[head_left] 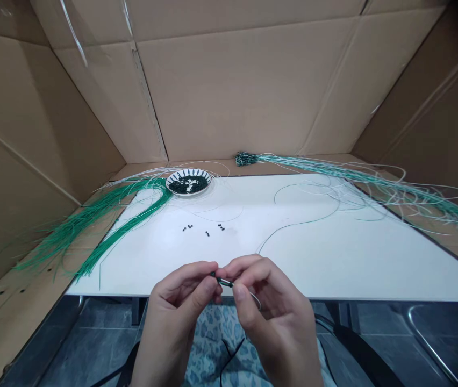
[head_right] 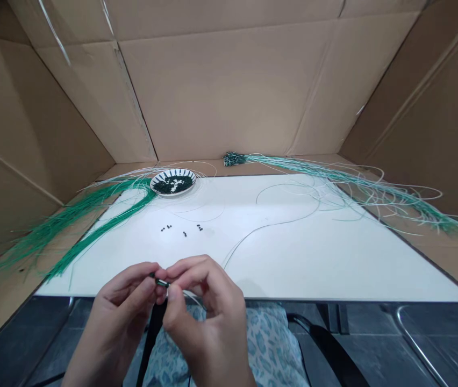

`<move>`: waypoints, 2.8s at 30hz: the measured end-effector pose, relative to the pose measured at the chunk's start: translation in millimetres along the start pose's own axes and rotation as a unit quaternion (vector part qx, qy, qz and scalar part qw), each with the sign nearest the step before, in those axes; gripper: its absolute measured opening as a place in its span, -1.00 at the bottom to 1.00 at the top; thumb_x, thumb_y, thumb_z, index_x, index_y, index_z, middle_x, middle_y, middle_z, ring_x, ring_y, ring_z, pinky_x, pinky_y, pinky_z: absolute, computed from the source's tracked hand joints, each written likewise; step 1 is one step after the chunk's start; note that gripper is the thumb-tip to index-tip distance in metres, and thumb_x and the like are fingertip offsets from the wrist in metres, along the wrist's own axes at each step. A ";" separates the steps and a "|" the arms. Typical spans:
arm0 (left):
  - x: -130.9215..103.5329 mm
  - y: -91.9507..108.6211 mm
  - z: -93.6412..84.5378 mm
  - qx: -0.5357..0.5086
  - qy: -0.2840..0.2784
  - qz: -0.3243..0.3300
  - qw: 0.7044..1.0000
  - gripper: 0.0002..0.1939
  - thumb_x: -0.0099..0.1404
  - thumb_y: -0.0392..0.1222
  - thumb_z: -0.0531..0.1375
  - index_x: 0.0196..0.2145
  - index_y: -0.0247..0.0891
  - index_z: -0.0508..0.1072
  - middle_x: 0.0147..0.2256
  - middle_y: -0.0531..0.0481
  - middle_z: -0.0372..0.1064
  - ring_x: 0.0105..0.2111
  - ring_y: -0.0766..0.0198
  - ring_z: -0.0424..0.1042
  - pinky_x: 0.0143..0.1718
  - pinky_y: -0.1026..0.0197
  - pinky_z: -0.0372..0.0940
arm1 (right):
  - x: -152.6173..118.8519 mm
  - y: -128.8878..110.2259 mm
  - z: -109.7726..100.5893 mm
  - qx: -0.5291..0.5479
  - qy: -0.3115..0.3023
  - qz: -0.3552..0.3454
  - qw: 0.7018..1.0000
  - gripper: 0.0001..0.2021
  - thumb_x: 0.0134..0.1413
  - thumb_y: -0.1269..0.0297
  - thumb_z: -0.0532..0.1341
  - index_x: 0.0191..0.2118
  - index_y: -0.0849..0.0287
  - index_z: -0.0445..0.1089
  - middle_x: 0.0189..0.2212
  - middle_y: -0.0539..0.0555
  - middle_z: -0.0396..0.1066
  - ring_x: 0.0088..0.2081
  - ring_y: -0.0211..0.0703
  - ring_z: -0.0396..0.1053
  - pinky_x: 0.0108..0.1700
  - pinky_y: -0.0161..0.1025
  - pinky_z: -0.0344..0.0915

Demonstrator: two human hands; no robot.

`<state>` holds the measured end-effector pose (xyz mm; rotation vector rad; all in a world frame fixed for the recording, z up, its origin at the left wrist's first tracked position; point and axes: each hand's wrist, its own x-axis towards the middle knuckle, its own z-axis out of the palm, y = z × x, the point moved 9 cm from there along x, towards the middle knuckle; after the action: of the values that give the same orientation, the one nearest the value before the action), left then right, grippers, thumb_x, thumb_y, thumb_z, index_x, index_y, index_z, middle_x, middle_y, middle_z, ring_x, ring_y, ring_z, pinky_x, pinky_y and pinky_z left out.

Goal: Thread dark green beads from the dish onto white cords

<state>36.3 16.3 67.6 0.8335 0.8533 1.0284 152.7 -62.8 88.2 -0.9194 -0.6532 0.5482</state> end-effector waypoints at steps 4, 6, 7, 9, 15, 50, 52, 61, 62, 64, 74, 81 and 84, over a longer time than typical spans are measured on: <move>-1.5 1.1 -0.5 0.003 0.001 -0.002 1.000 -0.73 -0.25 -0.14 0.64 -0.53 -0.15 0.73 -0.61 0.09 0.61 -0.60 0.47 0.51 -0.48 0.58 0.40 | 0.0 -2.8 0.1 0.003 -0.014 -0.015 1.000 -0.76 0.09 0.59 0.28 -0.39 0.04 0.51 -0.32 -0.12 0.58 -0.25 -0.35 0.56 -0.19 -0.52 0.52; -1.7 1.7 -0.2 0.008 -0.004 -0.002 1.000 -0.75 -0.23 -0.16 0.63 -0.53 -0.14 0.73 -0.61 0.10 0.61 -0.61 0.48 0.50 -0.48 0.57 0.41 | 0.4 -4.4 -0.3 -0.007 -0.022 -0.020 1.000 -0.75 0.10 0.60 0.27 -0.38 0.02 0.51 -0.32 -0.14 0.58 -0.24 -0.38 0.56 -0.18 -0.55 0.50; -1.4 2.1 -0.4 0.010 -0.008 0.000 1.000 -0.75 -0.23 -0.17 0.63 -0.53 -0.13 0.73 -0.61 0.11 0.61 -0.61 0.48 0.51 -0.47 0.57 0.41 | 0.7 -5.0 -0.6 -0.014 -0.025 -0.021 0.999 -0.74 0.10 0.60 0.27 -0.38 0.02 0.51 -0.32 -0.15 0.58 -0.23 -0.39 0.55 -0.17 -0.56 0.49; 0.1 2.3 -2.1 0.013 -0.014 0.005 1.000 -0.76 -0.21 -0.18 0.63 -0.53 -0.13 0.73 -0.59 0.12 0.62 -0.59 0.47 0.53 -0.46 0.58 0.42 | 1.4 -6.3 -1.4 -0.029 -0.031 -0.024 0.999 -0.75 0.09 0.59 0.27 -0.37 0.01 0.51 -0.32 -0.17 0.58 -0.23 -0.41 0.55 -0.17 -0.57 0.48; 4.0 1.1 -1.1 0.039 -0.075 0.013 0.996 -0.81 -0.07 -0.22 0.59 -0.45 -0.07 0.75 -0.50 0.14 0.68 -0.52 0.43 0.62 -0.41 0.59 0.45 | 3.6 -10.2 -3.1 -0.086 -0.052 -0.045 0.994 -0.76 0.10 0.57 0.26 -0.37 0.01 0.48 -0.30 -0.18 0.58 -0.23 -0.42 0.55 -0.17 -0.57 0.47; 2.2 26.2 3.4 0.224 -0.104 0.142 0.958 -0.77 0.10 -0.36 0.41 -0.44 0.03 0.76 -0.40 0.13 0.71 -0.38 0.28 0.65 -0.31 0.44 0.49 | 12.8 -10.8 -9.8 -0.187 -0.147 -0.051 0.970 -0.81 0.11 0.55 0.28 -0.35 0.07 0.43 -0.30 -0.05 0.59 -0.23 -0.27 0.55 -0.17 -0.40 0.48; 2.9 26.5 4.8 0.254 -0.130 0.148 0.947 -0.78 0.12 -0.35 0.41 -0.42 0.03 0.76 -0.38 0.10 0.72 -0.37 0.25 0.65 -0.30 0.41 0.49 | 14.6 -8.3 -9.9 -0.206 -0.165 -0.030 0.964 -0.81 0.09 0.56 0.27 -0.36 0.08 0.42 -0.31 -0.05 0.58 -0.25 -0.25 0.54 -0.18 -0.37 0.46; 11.3 19.1 3.6 0.243 -0.136 0.099 0.955 -0.78 0.12 -0.32 0.40 -0.43 0.05 0.76 -0.39 0.13 0.71 -0.35 0.26 0.66 -0.29 0.44 0.48 | 28.7 -12.8 2.3 -0.256 -0.254 0.008 0.933 -0.86 0.06 0.53 0.24 -0.40 0.13 0.44 -0.37 -0.03 0.56 -0.30 -0.25 0.51 -0.18 -0.36 0.45; 11.6 18.0 3.0 0.236 -0.131 0.091 0.958 -0.79 0.12 -0.32 0.39 -0.43 0.04 0.76 -0.40 0.13 0.71 -0.36 0.26 0.66 -0.29 0.45 0.48 | 30.1 -13.6 3.2 -0.257 -0.257 0.004 0.932 -0.86 0.05 0.52 0.24 -0.40 0.13 0.44 -0.38 -0.02 0.56 -0.31 -0.25 0.51 -0.20 -0.36 0.46; 11.6 16.9 2.5 0.228 -0.126 0.083 0.962 -0.80 0.11 -0.32 0.39 -0.44 0.02 0.76 -0.40 0.12 0.71 -0.36 0.26 0.66 -0.29 0.45 0.48 | 32.4 -14.1 4.1 -0.260 -0.260 0.003 0.930 -0.86 0.03 0.53 0.22 -0.42 0.14 0.44 -0.40 -0.01 0.56 -0.33 -0.25 0.52 -0.21 -0.37 0.47; 12.0 19.4 -0.8 0.234 -0.110 0.104 0.960 -0.86 0.09 -0.30 0.41 -0.43 -0.06 0.76 -0.39 0.02 0.71 -0.33 0.14 0.66 -0.26 0.30 0.54 | 37.4 -13.9 11.4 -0.274 -0.279 0.030 0.920 -0.87 0.02 0.52 0.21 -0.42 0.15 0.45 -0.40 0.00 0.56 -0.32 -0.23 0.53 -0.17 -0.35 0.50; 13.6 19.1 0.1 0.239 -0.114 0.108 0.958 -0.86 0.08 -0.31 0.41 -0.43 -0.08 0.76 -0.36 -0.01 0.72 -0.31 0.12 0.67 -0.25 0.29 0.53 | 45.5 -8.6 16.8 -0.299 -0.312 0.082 0.898 -0.88 -0.01 0.51 0.23 -0.44 0.15 0.46 -0.46 -0.06 0.50 -0.36 -0.23 0.45 -0.14 -0.29 0.48; 15.5 15.5 -0.7 0.216 -0.112 0.092 0.965 -0.84 0.06 -0.34 0.41 -0.45 -0.07 0.76 -0.39 0.05 0.72 -0.32 0.18 0.67 -0.26 0.36 0.52 | 47.5 -6.9 18.8 -0.293 -0.334 0.087 0.892 -0.86 -0.03 0.53 0.23 -0.44 0.15 0.46 -0.48 -0.08 0.47 -0.37 -0.24 0.42 -0.13 -0.29 0.45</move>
<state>34.3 35.4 78.1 1.3947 0.8278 0.8948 172.7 -23.8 115.4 -1.3757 -1.4222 0.8664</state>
